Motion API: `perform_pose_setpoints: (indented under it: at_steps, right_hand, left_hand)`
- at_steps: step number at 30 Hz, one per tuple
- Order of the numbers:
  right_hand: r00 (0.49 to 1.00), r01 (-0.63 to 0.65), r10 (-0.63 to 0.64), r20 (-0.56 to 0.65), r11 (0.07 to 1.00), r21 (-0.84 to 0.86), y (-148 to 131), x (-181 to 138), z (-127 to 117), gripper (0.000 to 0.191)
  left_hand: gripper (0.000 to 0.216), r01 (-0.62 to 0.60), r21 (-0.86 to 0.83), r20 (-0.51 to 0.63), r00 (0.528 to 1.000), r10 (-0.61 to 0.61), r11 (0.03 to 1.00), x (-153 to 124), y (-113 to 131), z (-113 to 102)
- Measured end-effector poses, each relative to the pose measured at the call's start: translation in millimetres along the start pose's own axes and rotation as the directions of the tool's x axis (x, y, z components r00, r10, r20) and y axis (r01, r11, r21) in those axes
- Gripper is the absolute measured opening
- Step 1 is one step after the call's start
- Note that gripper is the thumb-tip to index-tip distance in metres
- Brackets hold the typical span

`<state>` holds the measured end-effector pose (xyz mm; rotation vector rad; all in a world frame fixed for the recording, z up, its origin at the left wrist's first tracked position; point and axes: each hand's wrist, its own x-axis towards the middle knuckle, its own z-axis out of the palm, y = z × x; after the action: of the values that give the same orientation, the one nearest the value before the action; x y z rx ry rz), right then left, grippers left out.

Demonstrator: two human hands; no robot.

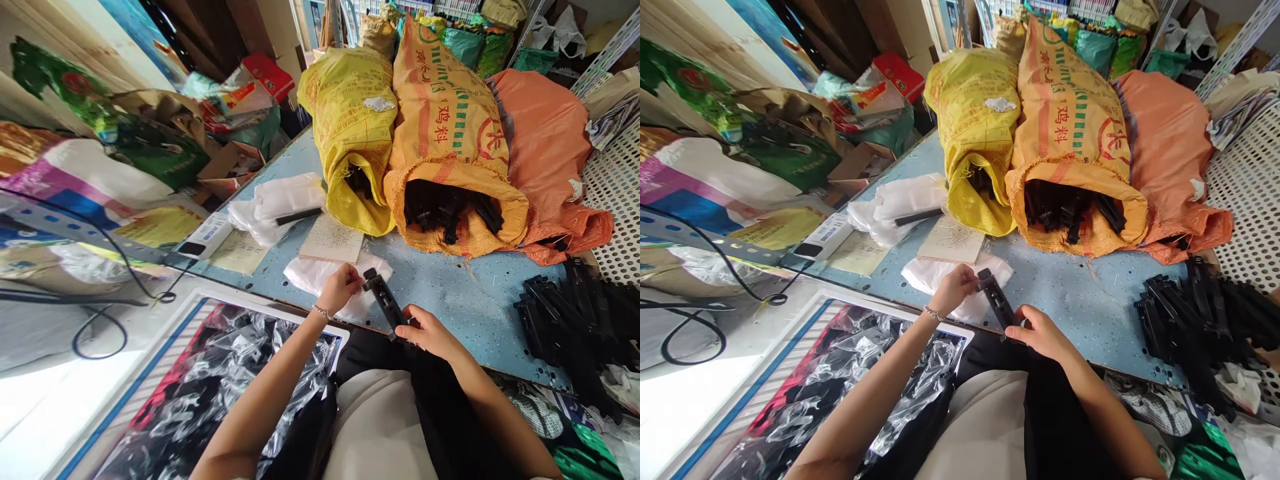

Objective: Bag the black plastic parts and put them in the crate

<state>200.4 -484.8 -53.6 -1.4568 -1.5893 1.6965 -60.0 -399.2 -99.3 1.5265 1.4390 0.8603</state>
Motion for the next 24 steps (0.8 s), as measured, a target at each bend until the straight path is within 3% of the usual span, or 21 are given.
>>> perform_pose_setpoints:
  at_steps: [2,4,9,12,17,19,21,24]
  right_hand:
    - [0.997,0.027,-0.044,-0.066,0.969,-0.246,-3.1,0.9,-1.9,0.027]
    - [0.992,0.007,-0.052,-0.111,0.93,-0.368,-5.3,0.2,-4.3,0.027]
    - [0.997,0.024,-0.044,-0.063,0.958,-0.286,-9.6,-1.7,-4.4,0.028]
    - [1.0,0.007,-0.013,-0.022,0.964,-0.266,-9.1,2.2,-1.4,0.026]
    - [0.997,-0.012,-0.009,-0.072,0.961,-0.278,-4.4,6.8,-5.4,0.03]
    - [0.999,-0.024,0.02,-0.027,0.986,-0.165,-2.8,11.9,-3.9,0.033]
    - [0.996,-0.083,0.079,0.046,0.993,0.09,0.0,20.5,2.3,0.04]
    - [0.99,-0.124,0.074,0.119,0.858,0.498,5.7,32.5,17.4,0.053]
  left_hand:
    - [0.004,-0.074,0.108,-0.029,0.997,0.077,0.991,-1.9,0.3,-3.3]
    - [0.019,-0.136,0.18,-0.031,0.989,0.143,0.974,-4.6,0.4,-6.6]
    - [0.029,-0.329,0.431,0.042,0.937,0.346,0.84,-10.4,-3.9,-5.5]
    - [0.034,-0.315,0.487,0.04,0.94,0.34,0.814,-10.6,-6.9,-5.2]
    - [0.05,-0.36,0.521,0.044,0.917,0.396,0.774,-18.7,-2.5,-6.9]
    - [0.058,-0.441,0.519,0.088,0.88,0.467,0.732,-29.8,5.3,-0.4]
    - [0.067,-0.559,0.501,0.164,0.811,0.561,0.661,-45.4,16.1,9.9]
    - [0.075,-0.681,0.445,0.228,0.714,0.662,0.582,-69.2,31.4,22.1]
